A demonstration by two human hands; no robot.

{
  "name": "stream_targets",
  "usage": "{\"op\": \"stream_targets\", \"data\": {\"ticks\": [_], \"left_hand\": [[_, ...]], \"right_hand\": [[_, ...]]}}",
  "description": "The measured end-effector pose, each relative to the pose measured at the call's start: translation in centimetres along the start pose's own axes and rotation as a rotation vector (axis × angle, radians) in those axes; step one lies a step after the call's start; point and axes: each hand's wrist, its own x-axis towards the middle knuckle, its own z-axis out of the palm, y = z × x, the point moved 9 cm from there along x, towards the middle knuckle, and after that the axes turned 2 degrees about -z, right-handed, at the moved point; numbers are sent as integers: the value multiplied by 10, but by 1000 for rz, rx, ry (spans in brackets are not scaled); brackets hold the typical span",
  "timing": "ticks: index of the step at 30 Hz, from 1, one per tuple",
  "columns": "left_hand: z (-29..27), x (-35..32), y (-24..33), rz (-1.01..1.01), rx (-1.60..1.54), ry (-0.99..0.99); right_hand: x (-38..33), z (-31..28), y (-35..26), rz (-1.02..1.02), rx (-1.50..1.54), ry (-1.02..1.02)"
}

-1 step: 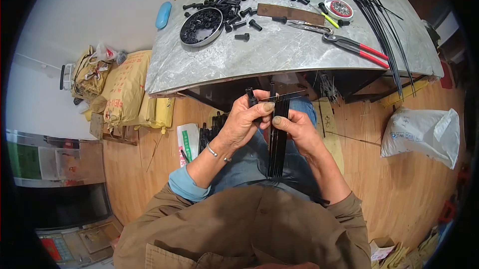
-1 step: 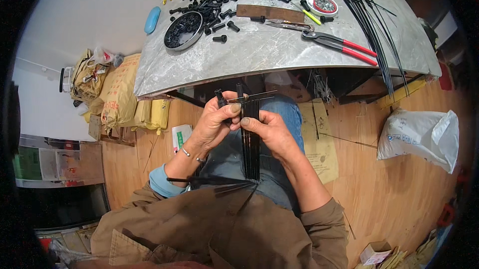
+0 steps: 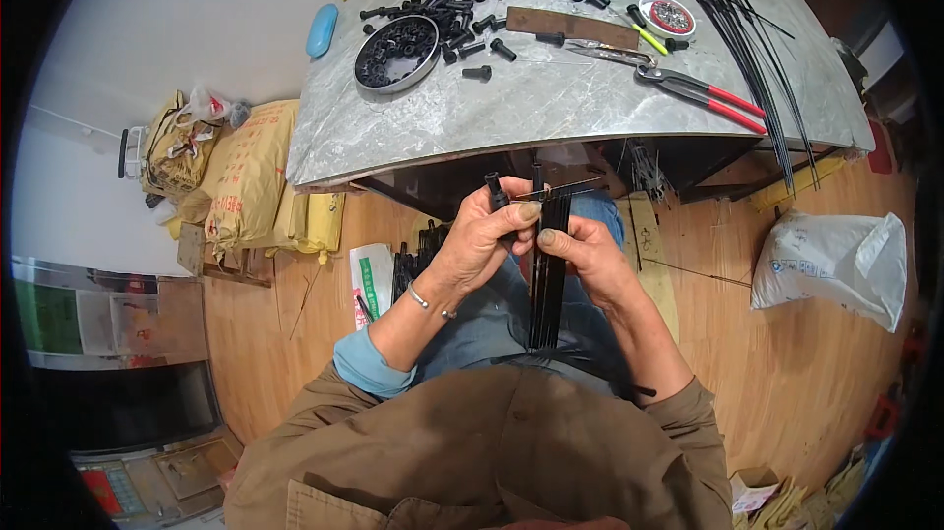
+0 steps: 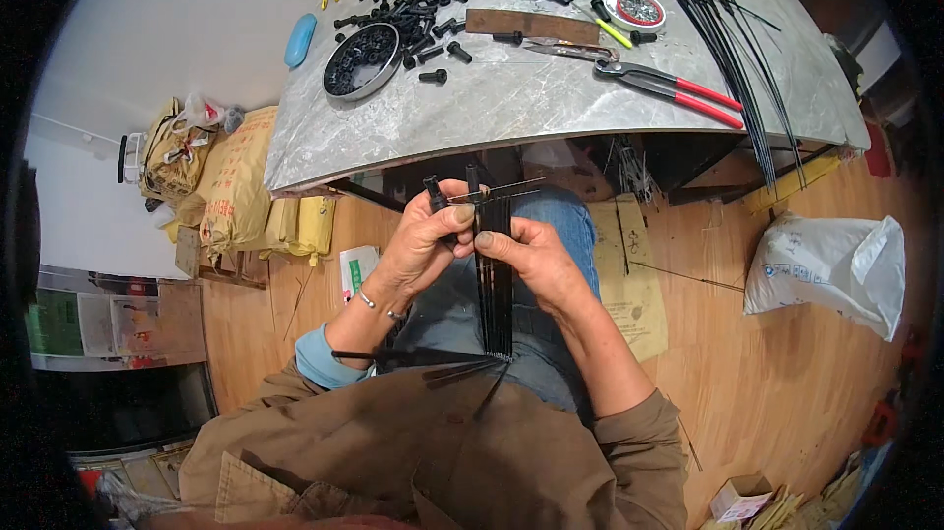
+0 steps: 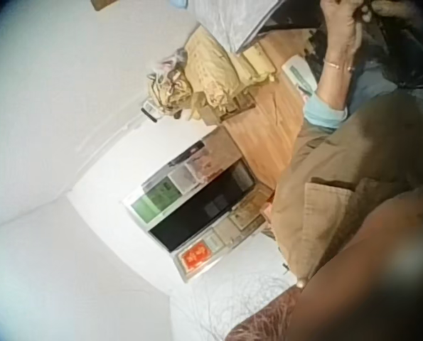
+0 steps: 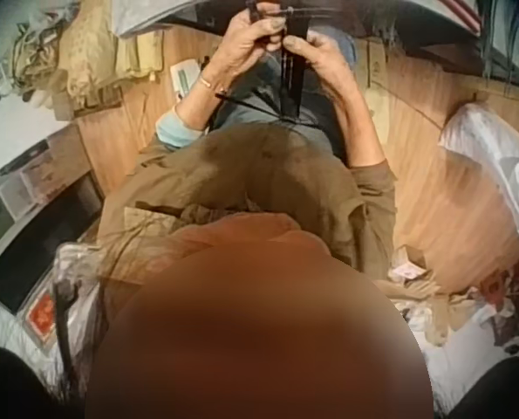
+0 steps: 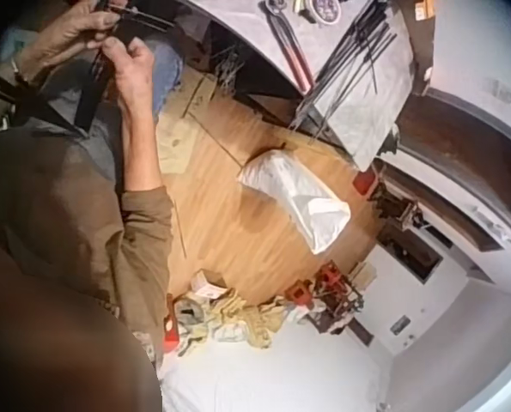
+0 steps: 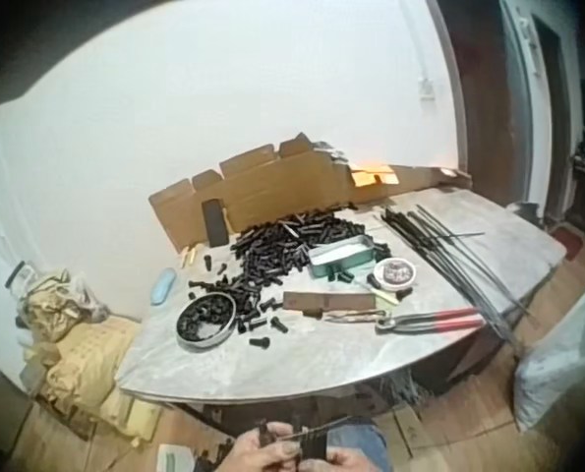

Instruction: Assembling plastic components onto metal rods and securing them using manual tools on a workbench.

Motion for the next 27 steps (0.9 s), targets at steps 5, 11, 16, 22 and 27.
{"op": "stream_targets", "data": {"ticks": [5,11,16,22,27], "left_hand": [[0,-2,0,55,122,74],[-3,-1,-2,33,52,-11],[9,-7,0,54,67,-33],[1,-12,14,109,386,134],[0,-11,19,150,450,187]], "right_hand": [[-3,-2,3,11,-31,70],[-2,-1,16,91,78,2],[-7,1,17,112,77,-9],[-9,4,-19,-224,-99,164],[-8,17,-21,-158,29,274]]}}
